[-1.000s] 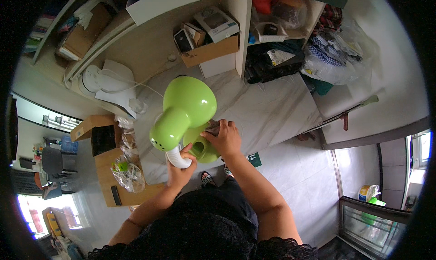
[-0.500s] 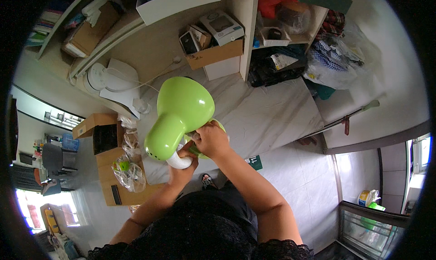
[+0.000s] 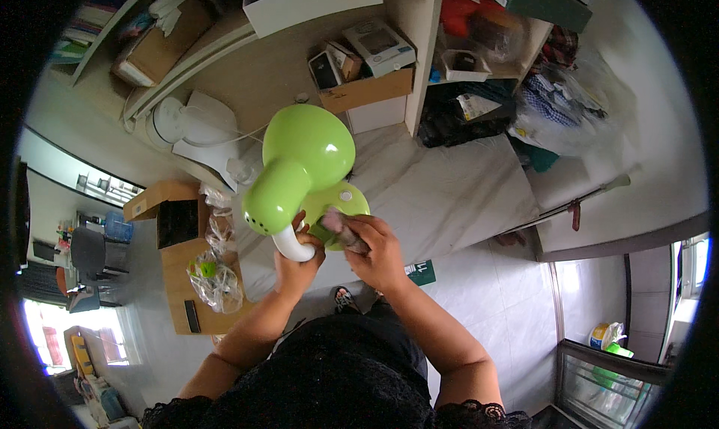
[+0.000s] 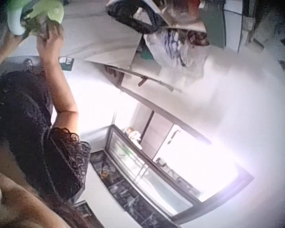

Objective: The person wipes a green desk lamp and a white power strip with a cloth. They handle the lamp's cord and base, then wipe the power strip and place it on a shelf.

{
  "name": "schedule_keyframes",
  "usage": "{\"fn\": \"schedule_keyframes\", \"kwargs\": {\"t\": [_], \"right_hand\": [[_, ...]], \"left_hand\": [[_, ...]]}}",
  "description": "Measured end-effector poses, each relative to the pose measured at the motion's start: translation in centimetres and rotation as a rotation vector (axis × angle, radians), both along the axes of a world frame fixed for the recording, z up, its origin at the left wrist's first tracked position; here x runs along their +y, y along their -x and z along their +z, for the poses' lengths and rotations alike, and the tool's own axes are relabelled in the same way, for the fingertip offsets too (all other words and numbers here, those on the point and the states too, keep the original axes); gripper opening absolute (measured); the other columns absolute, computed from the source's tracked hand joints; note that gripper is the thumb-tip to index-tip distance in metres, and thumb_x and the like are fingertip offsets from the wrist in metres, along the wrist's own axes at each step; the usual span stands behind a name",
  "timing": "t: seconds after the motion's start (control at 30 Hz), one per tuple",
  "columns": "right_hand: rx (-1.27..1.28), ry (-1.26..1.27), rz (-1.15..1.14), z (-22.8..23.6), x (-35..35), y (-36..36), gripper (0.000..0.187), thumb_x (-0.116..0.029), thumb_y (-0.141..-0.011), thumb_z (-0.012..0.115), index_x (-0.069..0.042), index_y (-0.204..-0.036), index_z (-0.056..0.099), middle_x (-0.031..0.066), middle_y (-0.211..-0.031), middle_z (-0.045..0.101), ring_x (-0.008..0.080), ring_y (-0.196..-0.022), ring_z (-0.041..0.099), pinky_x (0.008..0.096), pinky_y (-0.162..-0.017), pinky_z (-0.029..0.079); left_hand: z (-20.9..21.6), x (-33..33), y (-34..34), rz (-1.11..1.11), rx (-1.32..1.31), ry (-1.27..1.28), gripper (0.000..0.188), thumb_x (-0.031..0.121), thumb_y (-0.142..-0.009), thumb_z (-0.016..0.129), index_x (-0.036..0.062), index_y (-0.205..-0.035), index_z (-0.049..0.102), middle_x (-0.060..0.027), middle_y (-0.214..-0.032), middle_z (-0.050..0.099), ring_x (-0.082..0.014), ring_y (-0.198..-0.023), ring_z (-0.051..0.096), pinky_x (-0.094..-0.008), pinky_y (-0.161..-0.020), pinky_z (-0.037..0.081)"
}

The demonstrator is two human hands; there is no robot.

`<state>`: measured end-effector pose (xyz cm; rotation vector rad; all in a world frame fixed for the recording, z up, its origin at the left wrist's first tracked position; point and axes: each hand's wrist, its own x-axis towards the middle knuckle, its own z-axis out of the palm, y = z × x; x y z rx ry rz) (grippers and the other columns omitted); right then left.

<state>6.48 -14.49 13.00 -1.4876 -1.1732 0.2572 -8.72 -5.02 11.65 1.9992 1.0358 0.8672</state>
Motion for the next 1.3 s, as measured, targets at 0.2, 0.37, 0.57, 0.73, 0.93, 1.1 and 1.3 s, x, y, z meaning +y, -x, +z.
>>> {"fn": "schedule_keyframes", "kwargs": {"t": [0.2,0.37,0.57,0.73,0.93,1.1,1.3], "right_hand": [[-0.32,0.373,0.087,1.7,1.1,0.4,0.027,-0.015,-0.071,0.067,-0.004,-0.095,0.066,0.0195,-0.111,0.051,0.0343,-0.098,0.057,0.0403,-0.075,0.053],[-0.815,0.529,0.147,-0.3,1.4,0.5,0.018,-0.023,-0.078,0.059,-0.009,-0.085,0.069,0.0165,-0.11,0.048,0.0307,-0.102,0.054,0.0378,-0.067,0.055],[-0.476,0.761,0.382,-4.5,2.0,-2.2,0.033,-0.038,-0.079,0.059,-0.009,-0.09,0.071,0.019,-0.108,0.055,0.0341,-0.099,0.059,0.0387,-0.077,0.054],[-0.014,0.949,0.139,-5.5,3.5,-6.1,0.043,-0.045,-0.075,0.062,-0.003,-0.08,0.07,0.022,-0.095,0.065,0.0409,-0.09,0.062,0.0443,-0.08,0.05],[-0.186,0.795,0.129,-9.0,2.6,-4.7,0.034,-0.026,-0.085,0.06,-0.016,-0.115,0.048,0.0145,-0.104,0.063,0.0359,-0.092,0.064,0.0443,-0.075,0.052],[-0.384,0.644,0.177,-9.8,3.2,-1.3,0.03,-0.017,-0.085,0.057,-0.02,-0.114,0.055,0.0092,-0.111,0.056,0.0313,-0.092,0.064,0.0452,-0.073,0.054],[-0.697,1.015,0.365,-8.4,4.0,0.1,0.042,-0.018,-0.084,0.057,-0.026,-0.126,0.055,0.0149,-0.135,0.038,0.0313,-0.115,0.053,0.0475,-0.09,0.048]], "left_hand": [[-0.2,-1.1,-0.8,-0.1,-0.13,-0.126,0.015,-0.005,-0.063,0.07,0.0038,-0.074,0.064,-0.0109,-0.078,0.067,-0.0254,-0.073,0.065,-0.0352,-0.07,0.051],[-0.9,-1.4,-0.8,-0.111,-0.065,-0.203,0.018,-0.002,-0.064,0.069,0.002,-0.081,0.064,-0.0088,-0.076,0.066,-0.0248,-0.071,0.064,-0.0338,-0.066,0.05],[-3.6,-2.8,0.0,-0.177,0.059,0.262,0.042,0.008,-0.061,0.073,0.0002,-0.101,0.065,-0.0217,-0.128,0.052,-0.0402,-0.108,0.057,-0.0451,-0.092,0.046],[-8.8,-1.0,-0.2,-0.105,0.117,0.01,0.053,0.006,-0.064,0.072,-0.0005,-0.113,0.054,-0.015,-0.094,0.064,-0.0283,-0.082,0.064,-0.0388,-0.075,0.051],[-9.6,0.4,-0.7,-0.085,0.139,0.149,0.034,0.009,-0.062,0.072,0.0008,-0.095,0.067,-0.0196,-0.124,0.053,-0.0373,-0.108,0.055,-0.0447,-0.09,0.047],[-11.3,0.3,-0.9,-0.086,0.195,0.063,0.033,0.008,-0.061,0.072,0.0011,-0.093,0.067,-0.0198,-0.116,0.056,-0.0373,-0.109,0.054,-0.0454,-0.091,0.046],[-12.9,0.8,-0.8,-0.11,0.188,0.055,0.032,0.008,-0.06,0.073,0.0006,-0.09,0.066,-0.0186,-0.109,0.057,-0.0374,-0.104,0.054,-0.045,-0.09,0.045]]}}
